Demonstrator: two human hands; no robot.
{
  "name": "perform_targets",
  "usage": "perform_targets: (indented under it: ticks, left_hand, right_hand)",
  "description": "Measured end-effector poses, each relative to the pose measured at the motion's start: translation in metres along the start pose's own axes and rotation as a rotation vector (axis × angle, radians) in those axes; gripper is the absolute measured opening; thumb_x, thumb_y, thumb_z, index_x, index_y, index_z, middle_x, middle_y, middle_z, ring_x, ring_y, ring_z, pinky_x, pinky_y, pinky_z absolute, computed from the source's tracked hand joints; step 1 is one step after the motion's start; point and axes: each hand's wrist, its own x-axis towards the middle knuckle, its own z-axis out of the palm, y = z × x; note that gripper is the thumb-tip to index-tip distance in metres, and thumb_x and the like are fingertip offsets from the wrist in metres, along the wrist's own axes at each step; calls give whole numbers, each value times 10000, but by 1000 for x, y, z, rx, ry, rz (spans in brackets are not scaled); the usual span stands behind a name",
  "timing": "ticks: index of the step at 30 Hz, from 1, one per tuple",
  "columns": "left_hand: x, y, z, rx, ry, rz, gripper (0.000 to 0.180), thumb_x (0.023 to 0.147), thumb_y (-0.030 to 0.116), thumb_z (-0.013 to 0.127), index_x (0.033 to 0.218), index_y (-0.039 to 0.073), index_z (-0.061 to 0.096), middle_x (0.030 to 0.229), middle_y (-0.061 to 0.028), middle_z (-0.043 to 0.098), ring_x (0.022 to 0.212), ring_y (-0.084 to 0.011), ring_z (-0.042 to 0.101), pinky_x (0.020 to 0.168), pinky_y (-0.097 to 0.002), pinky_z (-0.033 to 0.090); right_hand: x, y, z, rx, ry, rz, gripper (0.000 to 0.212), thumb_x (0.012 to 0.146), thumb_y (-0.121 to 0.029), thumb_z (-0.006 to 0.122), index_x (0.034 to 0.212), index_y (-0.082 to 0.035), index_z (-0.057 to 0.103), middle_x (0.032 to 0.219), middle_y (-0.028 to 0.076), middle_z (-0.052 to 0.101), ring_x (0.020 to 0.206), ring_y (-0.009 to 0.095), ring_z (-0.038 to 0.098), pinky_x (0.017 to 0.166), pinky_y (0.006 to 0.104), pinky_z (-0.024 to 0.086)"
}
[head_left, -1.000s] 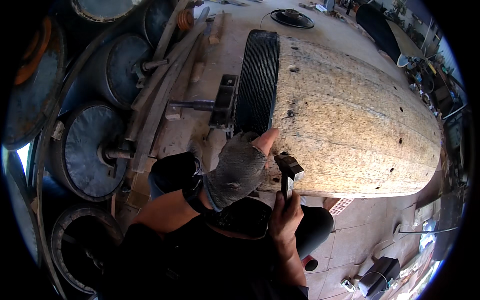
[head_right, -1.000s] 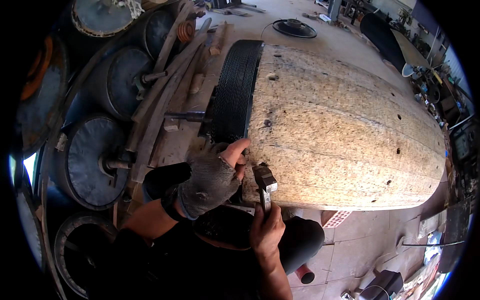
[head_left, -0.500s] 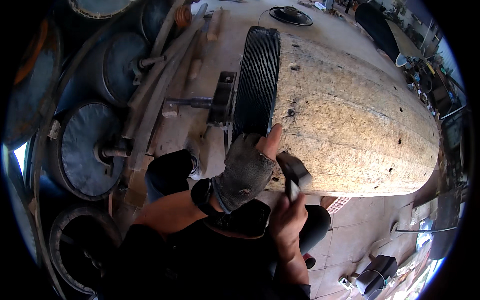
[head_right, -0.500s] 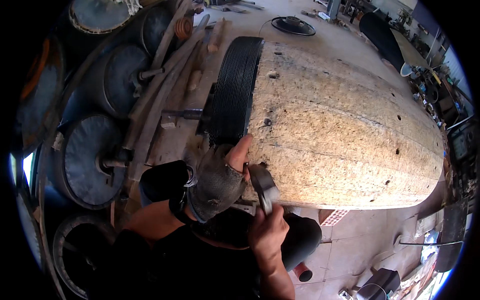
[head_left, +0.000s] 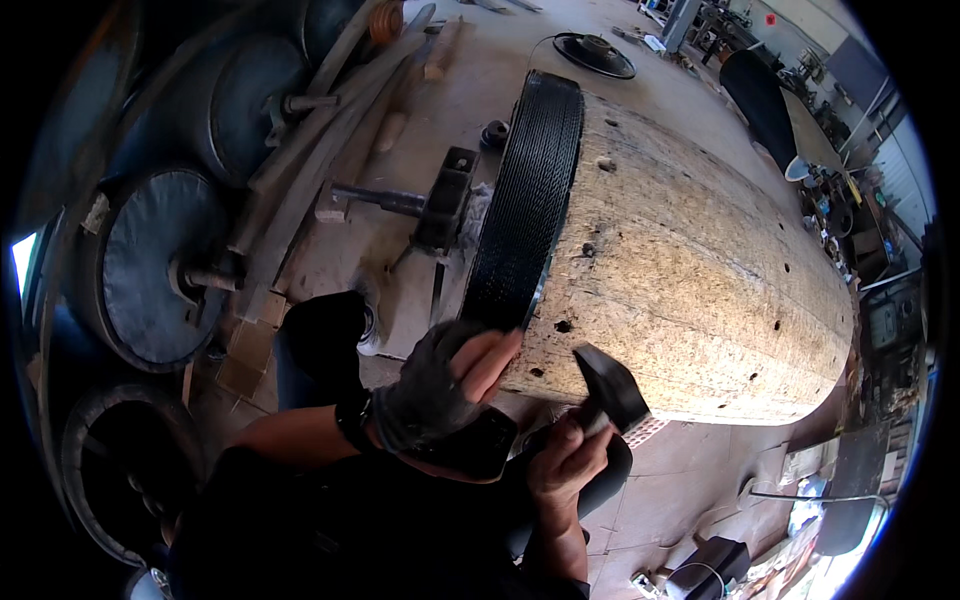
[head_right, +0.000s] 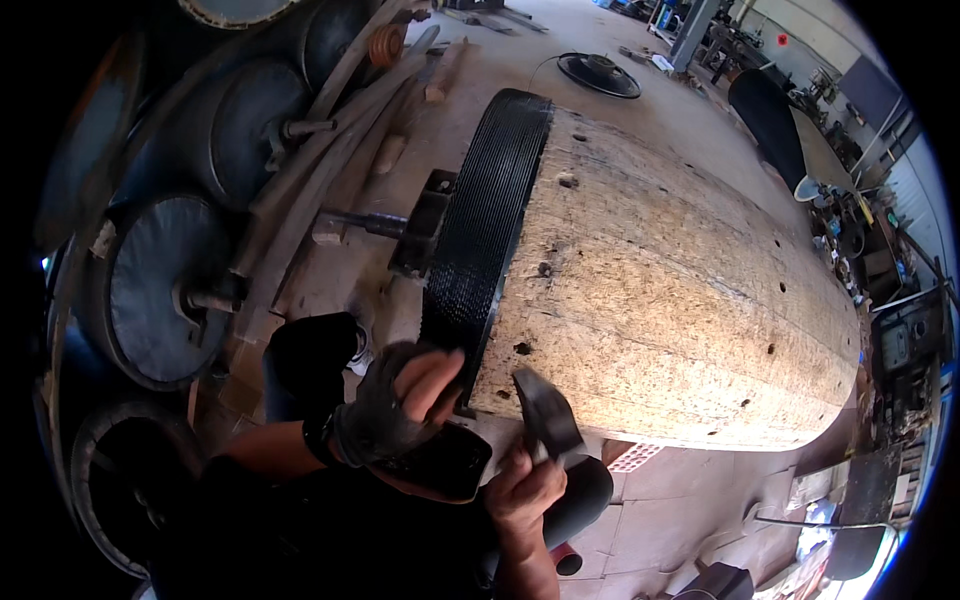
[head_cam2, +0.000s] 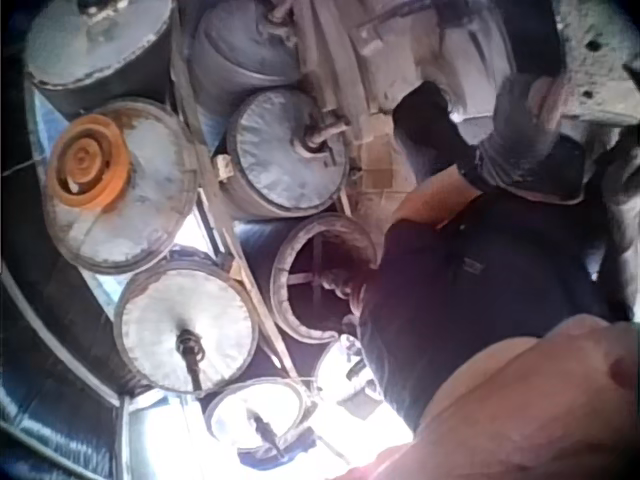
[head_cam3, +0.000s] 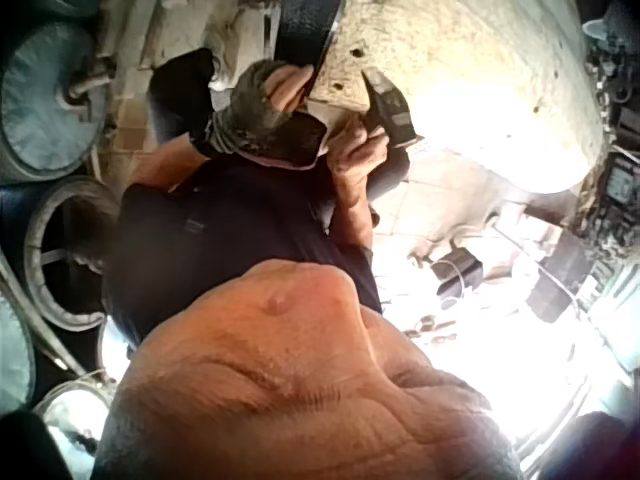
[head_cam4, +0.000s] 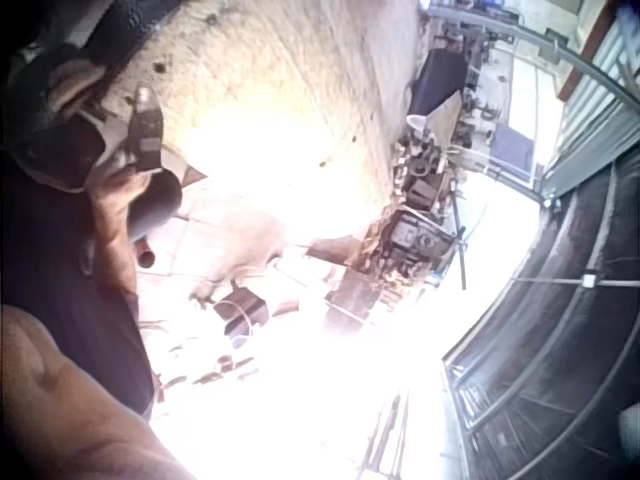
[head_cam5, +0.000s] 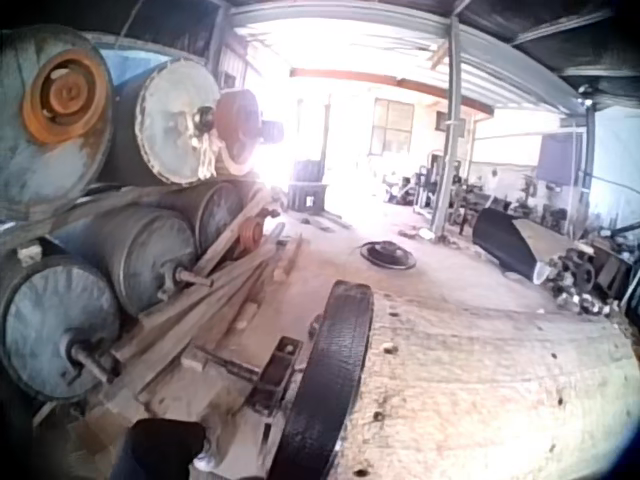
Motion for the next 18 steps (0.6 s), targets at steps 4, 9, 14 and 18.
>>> perform_targets:
  ticks: [4,9,14,18]
  left_hand:
    - [-137,-16,46,-114,-339,-157,358,824,103,674,1155,-30,637,1002,-163,653,842,-323,655,756,-446,523]
    - [-128,-1,38,-113,-912,-107,248,910,210,607,979,-15,684,897,-159,668,769,-293,660,669,-427,527]
    - [-151,-1,57,-65,-818,24,293,946,204,563,927,-56,696,758,-183,667,635,-280,650,568,-395,527]
    - [-124,8,42,-44,-888,-42,275,926,183,564,918,-58,697,781,-196,666,697,-294,655,615,-412,528]
  right_hand:
    - [19,-7,16,-327,-254,144,197,974,-171,591,1045,3,531,688,248,632,644,476,635,527,513,496]
    - [6,-8,1,7,33,-11,221,992,-167,542,980,50,576,683,140,646,555,270,651,525,364,514]
    - [21,-5,16,-392,-210,48,336,1035,-269,510,920,46,498,614,148,514,530,207,516,480,375,388]
    - [10,-25,3,33,-20,37,377,1056,-331,447,908,7,524,614,79,535,552,163,537,482,326,399]
